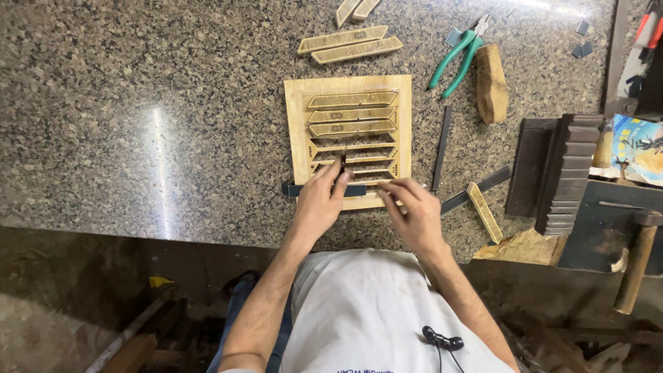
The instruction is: The person uses a hammer and a metal bending jig to bend thin metal strips into angled shapes. They repeatedly place each strip into the jig, strike it with the hammer, and then inspect the bent piece before setting it aside.
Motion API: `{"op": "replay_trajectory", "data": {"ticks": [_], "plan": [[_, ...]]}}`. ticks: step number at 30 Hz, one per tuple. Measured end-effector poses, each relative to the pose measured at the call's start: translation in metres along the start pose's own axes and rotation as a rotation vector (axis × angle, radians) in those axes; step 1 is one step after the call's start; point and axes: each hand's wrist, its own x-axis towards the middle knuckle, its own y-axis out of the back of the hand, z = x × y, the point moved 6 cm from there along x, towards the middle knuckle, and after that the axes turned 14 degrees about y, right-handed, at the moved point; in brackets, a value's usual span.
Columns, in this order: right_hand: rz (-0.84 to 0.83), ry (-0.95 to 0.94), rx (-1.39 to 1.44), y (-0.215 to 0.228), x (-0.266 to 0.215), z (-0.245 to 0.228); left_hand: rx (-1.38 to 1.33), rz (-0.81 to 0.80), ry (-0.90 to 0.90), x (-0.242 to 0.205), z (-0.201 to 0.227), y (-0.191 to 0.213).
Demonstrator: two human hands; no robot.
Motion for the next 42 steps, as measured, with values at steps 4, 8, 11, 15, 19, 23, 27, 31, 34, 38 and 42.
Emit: {"op": "replay_trajectory", "data": {"ticks": [4,8,11,15,19,23,27,31,34,38,42], "plan": [[0.041,-0.045,-0.019,0.015,0.004,0.013,0.209,0.139,-0.175,0.006,0.011,0.002],[0.08,-0.047,-0.073,0.027,0.006,0.016,0.231,0.235,-0.284,0.015,0.021,0.008],[0.06,-0.067,-0.066,0.029,0.007,0.017,0.236,0.265,-0.291,0.022,0.025,0.006],[0.043,-0.107,-0.012,0.023,0.003,0.018,0.25,0.318,-0.365,0.028,0.026,-0.002],[-0.008,-0.1,-0.02,0.015,0.002,0.019,0.281,0.362,-0.416,0.041,0.022,-0.013],[0.005,-0.11,-0.011,0.017,0.001,0.021,0.291,0.388,-0.455,0.05,0.019,-0.022],[0.016,-0.136,-0.011,0.02,0.003,0.022,0.328,0.408,-0.507,0.054,0.017,-0.031],[0.016,-0.113,-0.026,0.021,0.008,0.021,0.353,0.405,-0.507,0.058,0.012,-0.035],[0.031,-0.122,-0.026,0.024,0.008,0.022,0.369,0.401,-0.511,0.059,0.008,-0.041],[0.015,-0.117,-0.023,0.021,0.01,0.021,0.408,0.404,-0.531,0.059,0.002,-0.047],[-0.01,-0.148,-0.001,0.018,0.01,0.022,0.405,0.425,-0.518,0.063,-0.002,-0.053]]}}
